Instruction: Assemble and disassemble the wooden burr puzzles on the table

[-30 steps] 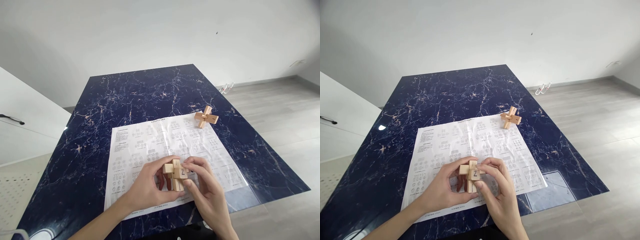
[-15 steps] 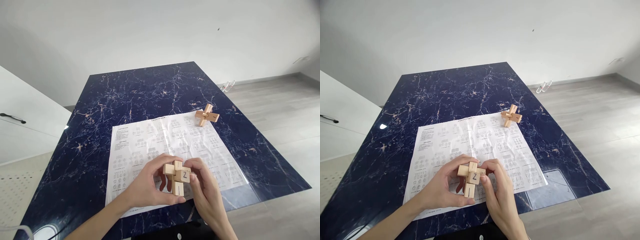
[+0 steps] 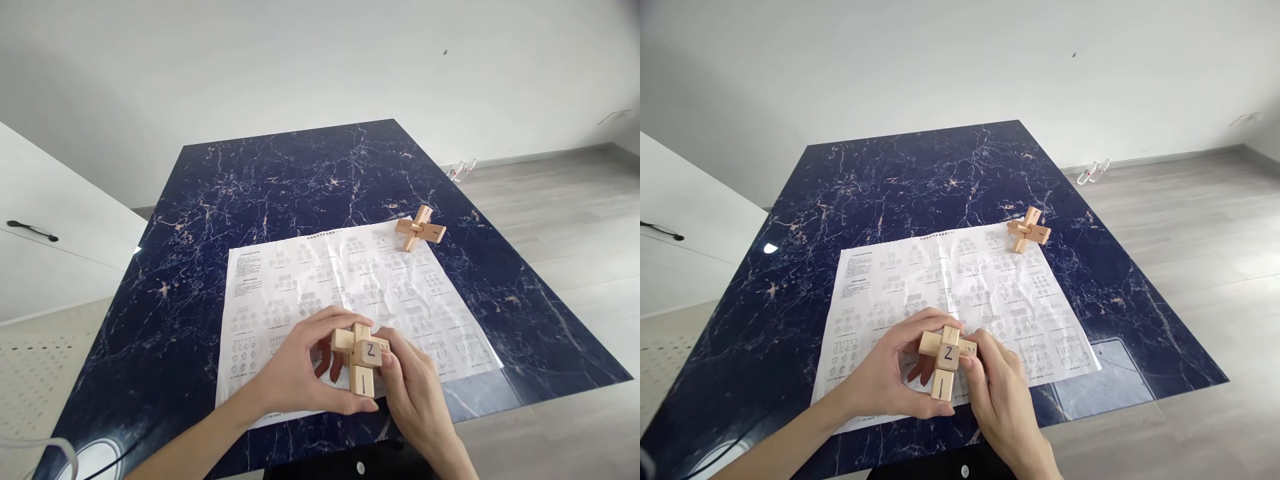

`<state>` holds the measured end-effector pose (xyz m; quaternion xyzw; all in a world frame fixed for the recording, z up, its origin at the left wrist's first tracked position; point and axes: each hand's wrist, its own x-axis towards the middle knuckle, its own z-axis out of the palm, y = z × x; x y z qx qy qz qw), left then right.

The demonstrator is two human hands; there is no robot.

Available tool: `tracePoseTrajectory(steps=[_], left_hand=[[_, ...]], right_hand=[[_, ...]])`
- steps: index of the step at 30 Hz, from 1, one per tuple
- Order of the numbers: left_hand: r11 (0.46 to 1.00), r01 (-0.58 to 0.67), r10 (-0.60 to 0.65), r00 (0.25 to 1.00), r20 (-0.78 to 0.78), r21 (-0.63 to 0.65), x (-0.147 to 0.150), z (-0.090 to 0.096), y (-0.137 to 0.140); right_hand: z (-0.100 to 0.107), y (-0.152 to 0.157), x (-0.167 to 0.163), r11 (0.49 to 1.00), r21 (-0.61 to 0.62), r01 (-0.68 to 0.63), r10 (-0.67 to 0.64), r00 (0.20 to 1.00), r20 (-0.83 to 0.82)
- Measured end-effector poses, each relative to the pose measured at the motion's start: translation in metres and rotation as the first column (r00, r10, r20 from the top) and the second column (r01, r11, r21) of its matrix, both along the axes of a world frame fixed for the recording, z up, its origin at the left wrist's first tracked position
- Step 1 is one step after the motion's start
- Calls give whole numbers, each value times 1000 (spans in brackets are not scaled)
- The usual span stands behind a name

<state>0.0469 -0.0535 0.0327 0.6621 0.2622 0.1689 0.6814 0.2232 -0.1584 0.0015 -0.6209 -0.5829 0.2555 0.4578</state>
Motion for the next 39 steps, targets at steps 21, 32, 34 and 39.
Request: tracePoseTrajectory(steps=[21,32,34,39], left_hand=[[678,-93,-68,980,189,729,-4,-14,-5],[675,15,-34,999,12,737,-6,-14,-5],[719,41,-26,999,-32,694,-7,-13,-6],[856,8,50,994,-100,517,-4,-10,-8]], right_hand=[[3,-8,10,955,-204,-216,138,931,-338],[0,-5,6,957,-217,-194,95,912,-398],[1,-5,5,956,-223,-190,86,910,-406],[4,-3,3,967,-229,-110,0,903,-430]])
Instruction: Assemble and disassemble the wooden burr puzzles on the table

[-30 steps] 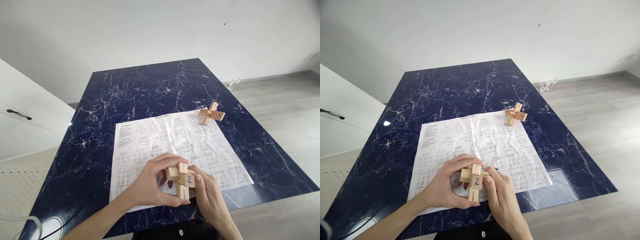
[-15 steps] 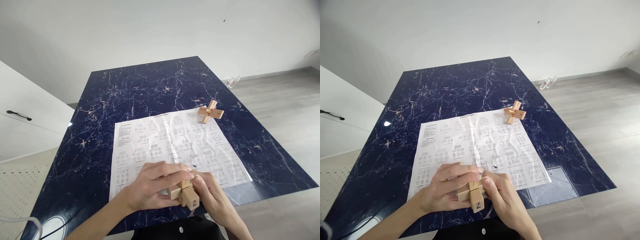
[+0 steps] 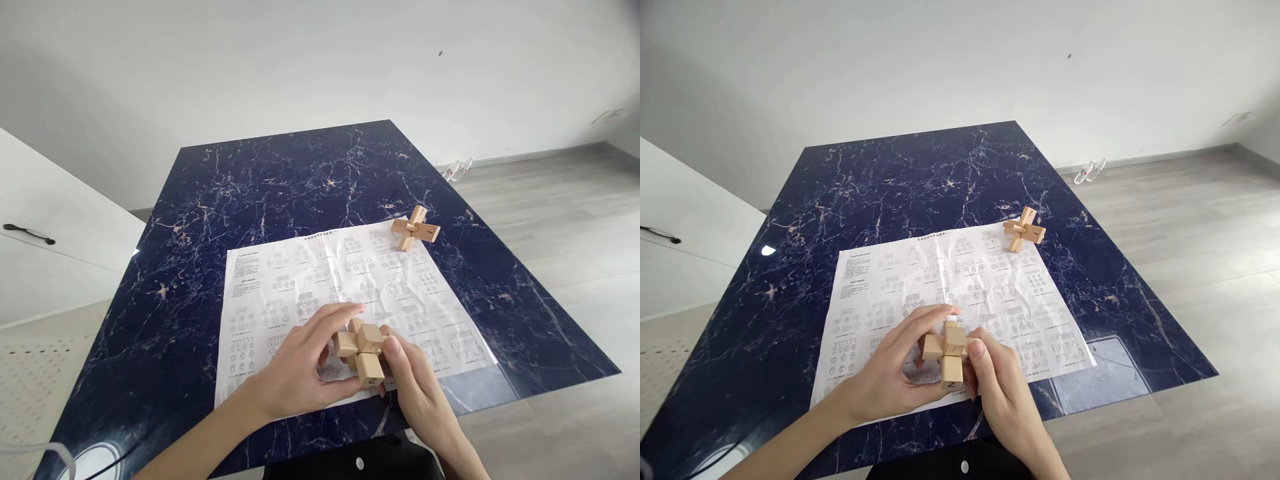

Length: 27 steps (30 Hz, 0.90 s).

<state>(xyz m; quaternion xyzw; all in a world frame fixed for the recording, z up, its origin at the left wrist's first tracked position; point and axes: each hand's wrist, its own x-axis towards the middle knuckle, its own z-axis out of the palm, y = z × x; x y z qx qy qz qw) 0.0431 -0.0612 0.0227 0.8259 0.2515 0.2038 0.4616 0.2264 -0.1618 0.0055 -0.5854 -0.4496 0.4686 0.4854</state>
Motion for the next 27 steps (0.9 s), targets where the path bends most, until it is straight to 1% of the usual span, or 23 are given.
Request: tracePoseTrajectory(steps=[2,4,7,9,12,14,16,19,21,23,25,27], left_hand=[[994,-44,41,999,-29,-99,2,1,-1],[982,-77,73,997,-32,-171,3,2,-1],[964,-132,124,991,-46,-230,4,4,0],[952,-173,159,985,-73,-255,4,6,0],[943,-208,189,977,-99,-258,4,9,1],[947,-209,189,976,-104,-244,4,10,1],[953,-206,188,977,-98,-222,4,10,1],[965,-186,172,981,-89,-185,4,7,1],[973,-169,158,984,-80,-158,3,3,1],[980,-157,151,987,-60,-125,3,0,2],[985,-147,144,989,-45,-91,3,-2,2],[990,-132,129,991,-39,-59,3,-2,3]], right_hand=[[3,1,1,998,-17,54,-55,996,-69],[6,3,5,990,-68,123,-134,972,-192],[14,9,19,967,-177,182,-238,890,-389],[18,15,31,959,-204,198,-274,837,-473],[22,23,49,936,-226,271,-353,734,-581],[22,27,58,934,-261,244,-357,643,-677],[21,30,66,945,-272,184,-328,564,-758],[17,33,77,945,-279,173,-328,494,-805],[14,36,84,945,-265,190,-325,482,-814],[12,38,88,953,-238,190,-302,496,-814],[11,36,84,953,-232,192,-300,524,-797],[11,30,73,939,-261,223,-343,575,-743]])
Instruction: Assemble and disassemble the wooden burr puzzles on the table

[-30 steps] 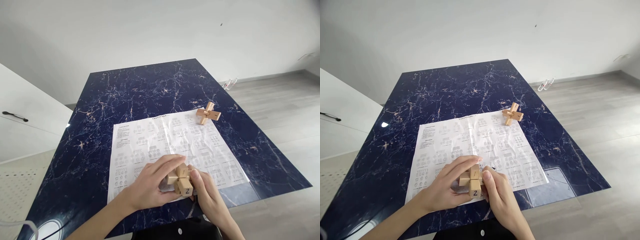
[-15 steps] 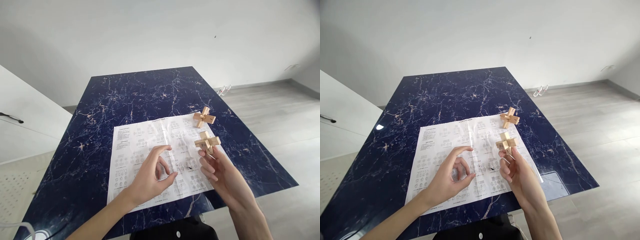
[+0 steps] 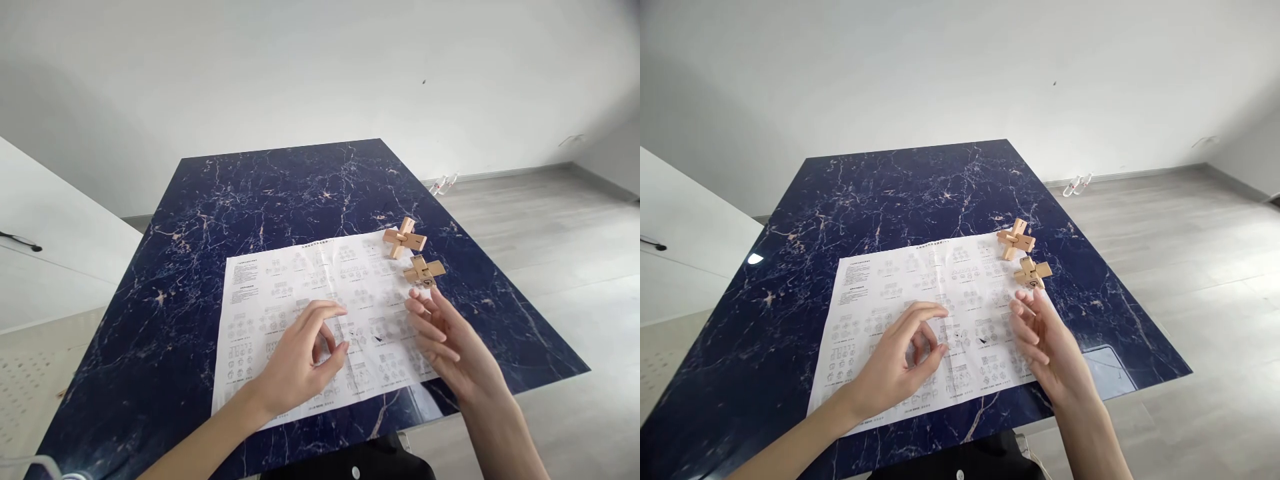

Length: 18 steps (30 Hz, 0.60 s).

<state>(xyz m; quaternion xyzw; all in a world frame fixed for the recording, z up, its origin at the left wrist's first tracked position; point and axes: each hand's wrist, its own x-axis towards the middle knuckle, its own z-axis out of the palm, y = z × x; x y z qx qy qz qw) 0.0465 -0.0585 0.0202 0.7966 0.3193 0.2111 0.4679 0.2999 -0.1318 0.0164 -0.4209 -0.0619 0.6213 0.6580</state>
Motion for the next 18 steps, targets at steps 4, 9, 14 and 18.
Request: tracePoseTrajectory(steps=[4,9,14,18], left_hand=[[982,82,-87,996,22,168,1,0,-1],[828,196,-237,972,11,525,2,-8,-7],[594,222,-288,956,-54,773,3,-16,-13],[581,219,-282,958,-59,784,3,-15,-14]], right_hand=[[-2,-24,-34,997,-69,-17,41,931,362],[-18,-47,-63,984,-23,-176,114,525,843],[-23,-45,-71,951,8,-309,39,145,989],[-19,-41,-69,953,1,-304,49,156,987]])
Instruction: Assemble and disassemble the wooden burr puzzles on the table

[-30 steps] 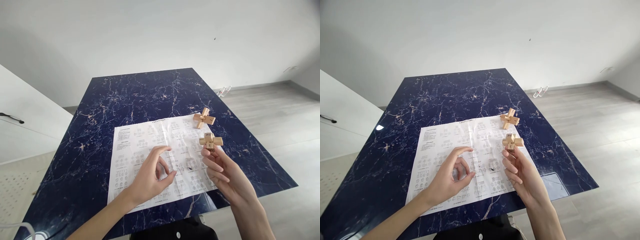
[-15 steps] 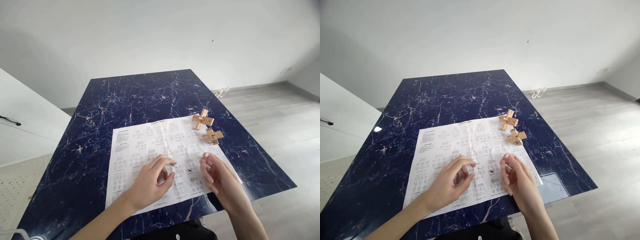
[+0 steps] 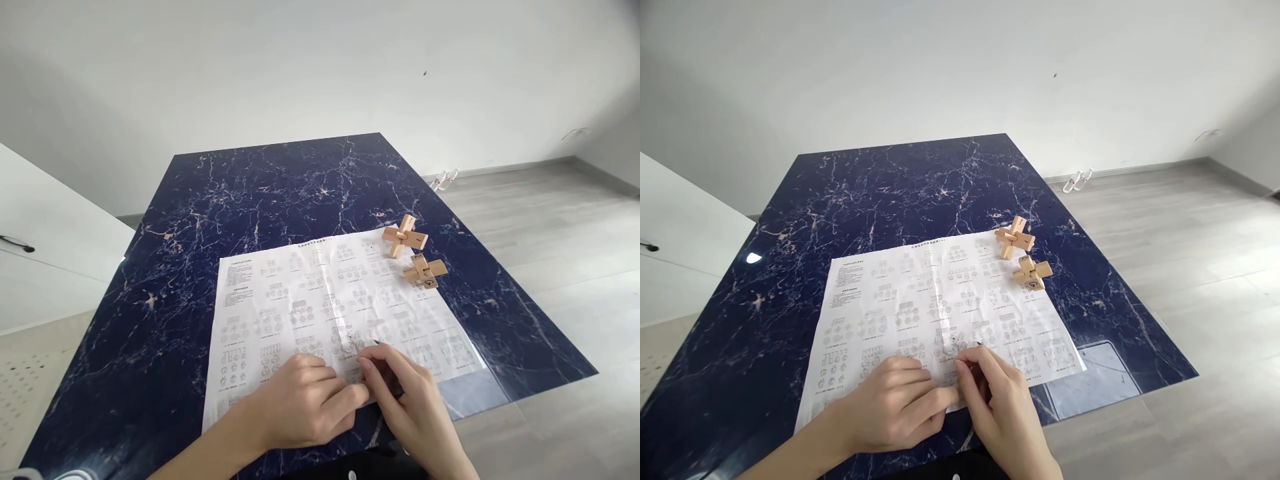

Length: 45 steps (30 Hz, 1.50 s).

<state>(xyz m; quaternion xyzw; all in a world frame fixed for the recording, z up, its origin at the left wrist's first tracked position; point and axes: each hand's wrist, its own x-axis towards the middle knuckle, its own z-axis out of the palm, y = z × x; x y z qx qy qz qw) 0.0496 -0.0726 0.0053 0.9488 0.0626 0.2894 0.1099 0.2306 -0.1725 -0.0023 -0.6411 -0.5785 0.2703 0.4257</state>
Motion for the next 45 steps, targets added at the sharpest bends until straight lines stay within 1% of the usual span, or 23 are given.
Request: tracePoseTrajectory(steps=[6,10,14,17,23,30,38,45], left_hand=[[999,22,-22,1000,11,31,1,1,1],[1000,22,-21,1000,-13,20,1,1,0],[1000,-7,6,999,-46,-18,0,2,1],[999,-33,32,998,-50,-20,0,4,2],[1000,-14,13,998,-57,-12,-1,3,3],[1000,-21,20,996,-86,-7,-2,3,3],[1000,4,-3,996,-92,3,-1,2,4],[1000,-5,7,995,-102,15,-1,3,3]], right_hand=[[-1,-1,3,998,-54,-11,8,999,-49],[-2,-2,3,996,-93,0,-8,996,-85],[-2,-3,3,997,-80,8,-15,996,-87],[-2,-3,3,998,-65,10,-15,997,-76],[-1,-1,2,999,-53,8,-12,998,-66],[1,-2,2,998,-63,9,-13,998,-62],[-2,-2,3,998,-63,6,-11,996,-86],[-3,-2,2,998,-68,11,-16,997,-81]])
